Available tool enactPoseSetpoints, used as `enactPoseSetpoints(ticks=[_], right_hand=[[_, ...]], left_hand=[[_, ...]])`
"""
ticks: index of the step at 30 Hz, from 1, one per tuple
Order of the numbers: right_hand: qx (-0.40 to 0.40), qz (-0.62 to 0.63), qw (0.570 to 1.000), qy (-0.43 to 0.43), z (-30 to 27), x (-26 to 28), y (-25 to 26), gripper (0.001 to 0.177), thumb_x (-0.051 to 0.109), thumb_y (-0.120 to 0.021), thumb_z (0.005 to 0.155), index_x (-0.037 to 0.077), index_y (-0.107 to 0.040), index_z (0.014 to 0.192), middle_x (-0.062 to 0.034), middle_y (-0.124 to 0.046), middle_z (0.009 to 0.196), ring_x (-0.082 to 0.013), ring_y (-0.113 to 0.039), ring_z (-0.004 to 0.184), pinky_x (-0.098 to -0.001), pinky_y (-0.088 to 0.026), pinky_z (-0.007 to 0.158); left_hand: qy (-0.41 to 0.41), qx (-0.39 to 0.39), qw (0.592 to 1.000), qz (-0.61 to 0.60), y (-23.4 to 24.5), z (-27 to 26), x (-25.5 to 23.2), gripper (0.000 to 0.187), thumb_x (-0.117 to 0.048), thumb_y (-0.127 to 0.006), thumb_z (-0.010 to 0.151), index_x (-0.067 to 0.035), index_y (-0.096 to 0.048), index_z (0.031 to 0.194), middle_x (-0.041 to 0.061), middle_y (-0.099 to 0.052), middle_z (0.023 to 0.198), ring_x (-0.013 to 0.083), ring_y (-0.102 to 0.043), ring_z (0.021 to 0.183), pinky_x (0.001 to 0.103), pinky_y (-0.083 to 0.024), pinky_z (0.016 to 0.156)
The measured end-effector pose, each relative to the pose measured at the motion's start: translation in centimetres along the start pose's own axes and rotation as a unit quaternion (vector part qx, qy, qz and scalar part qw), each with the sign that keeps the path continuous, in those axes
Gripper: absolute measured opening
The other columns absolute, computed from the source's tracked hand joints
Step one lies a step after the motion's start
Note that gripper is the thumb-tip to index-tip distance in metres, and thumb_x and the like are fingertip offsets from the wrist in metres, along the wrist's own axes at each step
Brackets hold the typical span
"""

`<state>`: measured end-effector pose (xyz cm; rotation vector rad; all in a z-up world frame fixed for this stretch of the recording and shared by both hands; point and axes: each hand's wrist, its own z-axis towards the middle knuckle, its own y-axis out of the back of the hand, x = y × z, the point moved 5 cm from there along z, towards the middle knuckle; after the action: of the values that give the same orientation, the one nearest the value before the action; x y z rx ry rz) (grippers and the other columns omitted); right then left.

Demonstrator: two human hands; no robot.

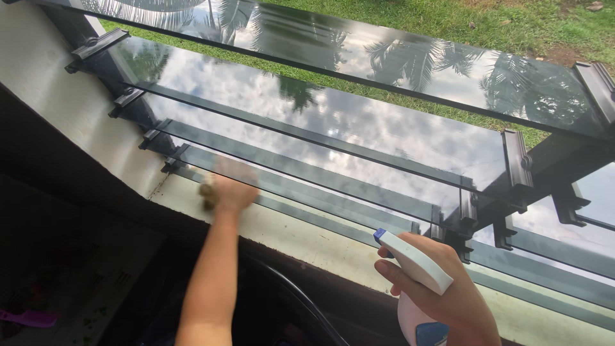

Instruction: The person cleans a glass railing by repeatedly spraying a cleaning solution and wiping the glass panels with a cloth. The person moves along the railing, treating multiple sections in sequence.

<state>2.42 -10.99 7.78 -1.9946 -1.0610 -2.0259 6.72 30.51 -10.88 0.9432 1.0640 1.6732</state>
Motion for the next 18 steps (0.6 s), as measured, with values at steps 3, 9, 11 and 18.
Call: enactPoseSetpoints(ticks=[3,9,11,18], right_hand=[[0.0,-0.011,0.999,0.044,-0.5,0.0,0.8,0.024,0.022,-0.078,0.079,0.001,-0.074,0.091,-0.0085,-0.072,0.067,-0.0158,-0.074,0.049,-0.0305,-0.057,0.044],[-0.003,-0.044,0.998,0.051,-1.2,0.1,2.2,0.026,0.022,-0.079,0.076,0.004,-0.075,0.095,-0.0055,-0.072,0.073,-0.0149,-0.074,0.049,-0.03,-0.056,0.046],[0.007,-0.04,0.998,0.05,-1.4,0.1,1.9,0.026,0.022,-0.079,0.076,0.005,-0.075,0.096,-0.0059,-0.072,0.07,-0.0151,-0.074,0.049,-0.0301,-0.056,0.046],[0.012,-0.031,0.999,0.008,-1.8,-0.4,1.9,0.027,0.025,-0.08,0.078,0.003,-0.076,0.093,-0.0083,-0.07,0.066,-0.0179,-0.073,0.049,-0.0321,-0.054,0.046]], left_hand=[[-0.081,0.067,0.982,-0.159,4.7,-2.4,-15.5,0.036,-0.022,-0.053,0.085,-0.008,-0.067,0.115,0.02,-0.067,0.117,0.0423,-0.058,0.11,0.057,-0.041,0.097],[-0.208,-0.151,0.911,-0.324,14.0,-10.0,-30.4,0.052,-0.036,-0.055,0.077,-0.006,-0.067,0.118,0.02,-0.067,0.12,0.0381,-0.061,0.113,0.054,-0.04,0.1],[-0.194,-0.156,0.914,-0.32,12.2,-9.1,-28.7,0.05,-0.032,-0.052,0.085,-0.004,-0.069,0.123,0.018,-0.068,0.121,0.033,-0.063,0.112,0.053,-0.043,0.098],[-0.011,-0.031,0.996,0.083,-0.3,-0.3,-0.4,0.023,-0.023,-0.056,0.091,-0.011,-0.069,0.106,0.012,-0.068,0.111,0.0321,-0.063,0.105,0.043,-0.052,0.09]])
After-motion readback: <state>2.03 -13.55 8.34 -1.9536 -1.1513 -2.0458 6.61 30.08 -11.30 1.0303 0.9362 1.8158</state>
